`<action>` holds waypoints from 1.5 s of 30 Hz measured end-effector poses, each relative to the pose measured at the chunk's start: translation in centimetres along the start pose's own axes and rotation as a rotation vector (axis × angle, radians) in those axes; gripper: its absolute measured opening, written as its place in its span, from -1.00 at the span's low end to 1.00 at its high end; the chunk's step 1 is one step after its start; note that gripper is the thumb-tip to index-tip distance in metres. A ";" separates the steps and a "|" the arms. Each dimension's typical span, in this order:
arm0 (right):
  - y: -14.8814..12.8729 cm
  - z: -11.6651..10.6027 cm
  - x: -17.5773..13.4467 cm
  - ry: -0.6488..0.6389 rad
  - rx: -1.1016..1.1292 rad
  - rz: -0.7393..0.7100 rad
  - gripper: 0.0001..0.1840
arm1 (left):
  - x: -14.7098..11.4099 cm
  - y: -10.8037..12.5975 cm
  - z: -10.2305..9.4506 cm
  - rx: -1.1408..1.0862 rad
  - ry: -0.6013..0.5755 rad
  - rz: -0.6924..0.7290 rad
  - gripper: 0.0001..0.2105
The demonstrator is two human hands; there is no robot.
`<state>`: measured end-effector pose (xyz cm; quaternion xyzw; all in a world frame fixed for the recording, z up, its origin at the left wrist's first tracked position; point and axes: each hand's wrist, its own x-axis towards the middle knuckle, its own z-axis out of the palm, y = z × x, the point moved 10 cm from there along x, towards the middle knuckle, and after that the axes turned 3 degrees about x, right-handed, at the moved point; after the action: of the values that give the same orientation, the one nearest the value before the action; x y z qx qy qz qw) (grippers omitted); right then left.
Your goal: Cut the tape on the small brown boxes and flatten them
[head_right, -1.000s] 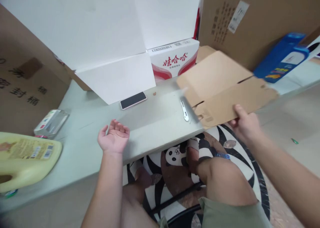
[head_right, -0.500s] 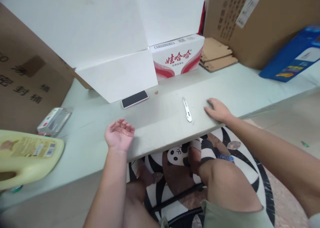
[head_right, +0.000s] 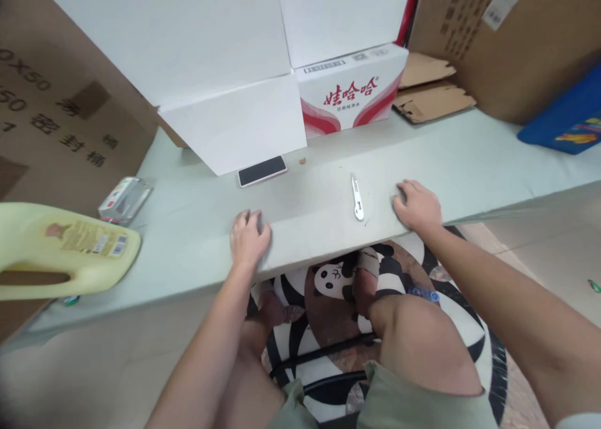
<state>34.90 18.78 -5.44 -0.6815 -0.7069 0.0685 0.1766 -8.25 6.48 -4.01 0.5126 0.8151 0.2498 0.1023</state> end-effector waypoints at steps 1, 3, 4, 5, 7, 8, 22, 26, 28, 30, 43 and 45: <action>0.0 0.0 0.0 0.000 0.004 -0.001 -0.43 | -0.2 0.4 0.3 0.119 -0.009 0.031 -0.57; 0.0 0.0 0.0 0.003 0.012 -0.007 -0.44 | -0.5 0.7 0.7 0.254 -0.019 0.051 -0.53; -0.1 -0.1 0.0 0.004 0.015 -0.011 -0.44 | -0.5 0.7 0.7 0.282 -0.020 0.051 -0.52; -0.1 -0.1 -0.1 0.005 0.016 -0.014 -0.45 | -0.5 0.8 0.7 0.301 -0.019 0.051 -0.51; -0.2 -0.3 -0.1 0.005 0.015 -0.015 -0.45 | -0.5 1.0 0.7 0.331 -0.020 0.054 -0.51; -0.2 -0.3 -0.1 0.001 0.014 -0.012 -0.45 | -0.5 1.2 0.7 0.344 -0.020 0.057 -0.51; -0.5 -0.6 -0.5 -0.050 0.036 -0.028 -0.48 | -0.9 1.8 0.9 0.346 0.003 0.071 -0.56; -0.6 -0.6 -0.5 -0.059 0.037 -0.027 -0.49 | -0.9 1.9 0.8 0.352 0.004 0.072 -0.57; -0.8 -0.7 -0.5 -0.069 0.036 -0.027 -0.48 | -0.8 1.9 0.8 0.356 0.000 0.072 -0.57; -0.9 -0.8 -0.6 -0.075 0.035 -0.025 -0.45 | -0.8 1.9 0.8 0.361 -0.004 0.072 -0.55; -0.4 -0.2 -0.7 -0.094 0.011 0.006 -0.42 | -1.4 1.2 1.2 0.301 -0.031 0.064 -0.55; -0.3 -0.1 -0.6 -0.090 0.018 0.016 -0.44 | -0.9 0.5 1.0 0.272 -0.039 0.071 -0.57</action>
<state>34.63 18.15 -5.33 -0.6820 -0.7078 0.1067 0.1501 -7.04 6.13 -4.66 0.5550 0.8207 0.1303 0.0389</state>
